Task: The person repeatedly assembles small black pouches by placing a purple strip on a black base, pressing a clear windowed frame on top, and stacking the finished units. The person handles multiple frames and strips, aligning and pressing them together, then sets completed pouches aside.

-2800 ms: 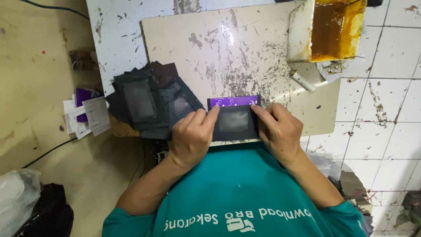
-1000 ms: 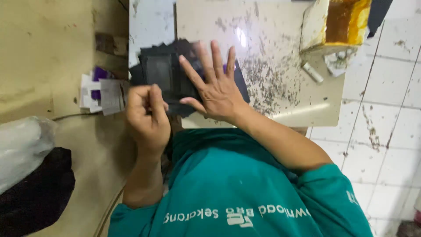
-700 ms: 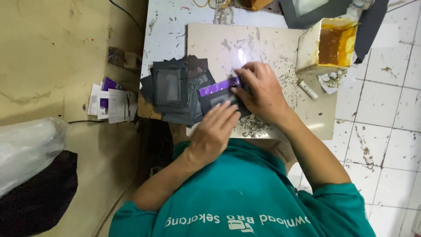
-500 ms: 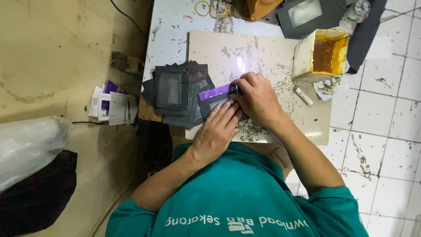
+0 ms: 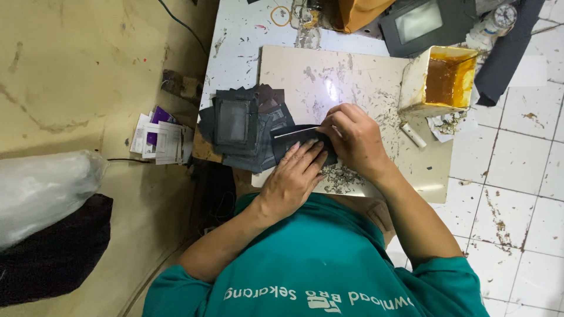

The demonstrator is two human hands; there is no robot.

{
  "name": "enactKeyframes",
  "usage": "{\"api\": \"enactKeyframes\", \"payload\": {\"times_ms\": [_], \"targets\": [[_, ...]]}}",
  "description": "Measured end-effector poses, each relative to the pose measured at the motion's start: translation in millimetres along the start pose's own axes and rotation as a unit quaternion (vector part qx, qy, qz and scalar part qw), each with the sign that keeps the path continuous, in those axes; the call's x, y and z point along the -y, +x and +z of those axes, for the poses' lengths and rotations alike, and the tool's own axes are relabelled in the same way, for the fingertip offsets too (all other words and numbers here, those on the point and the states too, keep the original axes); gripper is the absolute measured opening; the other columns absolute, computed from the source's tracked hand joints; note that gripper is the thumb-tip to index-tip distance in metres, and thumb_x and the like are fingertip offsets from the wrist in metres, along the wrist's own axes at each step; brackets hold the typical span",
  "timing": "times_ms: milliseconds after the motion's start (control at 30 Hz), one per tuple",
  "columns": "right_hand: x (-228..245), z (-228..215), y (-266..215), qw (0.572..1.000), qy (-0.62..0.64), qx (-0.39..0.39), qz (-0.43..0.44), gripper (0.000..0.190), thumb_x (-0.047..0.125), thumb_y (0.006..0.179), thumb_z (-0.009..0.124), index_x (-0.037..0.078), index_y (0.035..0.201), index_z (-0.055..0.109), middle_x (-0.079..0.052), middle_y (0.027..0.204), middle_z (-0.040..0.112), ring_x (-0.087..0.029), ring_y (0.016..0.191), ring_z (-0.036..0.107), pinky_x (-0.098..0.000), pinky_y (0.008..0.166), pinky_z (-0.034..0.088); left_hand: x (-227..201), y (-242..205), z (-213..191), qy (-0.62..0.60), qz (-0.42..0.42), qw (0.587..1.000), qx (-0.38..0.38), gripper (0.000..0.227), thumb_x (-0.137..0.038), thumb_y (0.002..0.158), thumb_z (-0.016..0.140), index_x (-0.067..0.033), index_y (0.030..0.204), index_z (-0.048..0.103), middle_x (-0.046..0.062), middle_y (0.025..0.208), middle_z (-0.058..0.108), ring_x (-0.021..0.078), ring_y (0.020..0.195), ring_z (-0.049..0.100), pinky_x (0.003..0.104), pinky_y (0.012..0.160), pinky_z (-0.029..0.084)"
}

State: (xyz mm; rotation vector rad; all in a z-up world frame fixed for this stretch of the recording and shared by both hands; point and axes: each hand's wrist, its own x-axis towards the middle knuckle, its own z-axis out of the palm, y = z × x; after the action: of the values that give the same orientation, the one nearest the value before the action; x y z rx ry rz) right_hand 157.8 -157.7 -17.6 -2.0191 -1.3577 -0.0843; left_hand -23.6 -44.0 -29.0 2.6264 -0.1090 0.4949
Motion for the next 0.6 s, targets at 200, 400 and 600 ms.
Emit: {"api": "enactKeyframes", "payload": {"times_ms": [200,400,600], "targets": [[31,-51,7,0.98,0.154,-0.046,0.114,0.006,0.005,0.099,0.077,0.006,0.098,0.071,-0.009,0.083,0.071,-0.028,0.071,0.07,-0.036,0.066,0.055,-2,1,-3,-0.005,0.011,1.0,0.005,0.043,-0.029,0.107,0.057,-0.0032,0.142,0.057,0.019,0.144,0.057,0.0358,0.14,0.052,0.047,0.122,0.035],[25,-73,-4,0.939,0.235,-0.166,0.19,0.007,-0.005,0.108,0.067,-0.009,0.107,0.062,-0.019,0.08,0.068,-0.024,0.065,0.07,-0.0333,0.062,0.057,2,5,-5,-0.035,0.017,0.999,0.008,0.039,-0.024,0.105,0.062,0.0009,0.135,0.063,0.025,0.143,0.058,0.0413,0.138,0.054,0.051,0.118,0.038],[3,-51,-49,0.964,0.047,-0.098,0.243,0.016,-0.004,0.108,0.059,-0.009,0.123,0.06,-0.027,0.123,0.061,-0.04,0.114,0.066,-0.0457,0.094,0.058,45,36,-11,0.067,-0.112,0.991,0.03,0.054,-0.024,0.093,0.076,-0.0034,0.14,0.06,0.016,0.126,0.061,0.0353,0.121,0.055,0.051,0.092,0.049]]}}
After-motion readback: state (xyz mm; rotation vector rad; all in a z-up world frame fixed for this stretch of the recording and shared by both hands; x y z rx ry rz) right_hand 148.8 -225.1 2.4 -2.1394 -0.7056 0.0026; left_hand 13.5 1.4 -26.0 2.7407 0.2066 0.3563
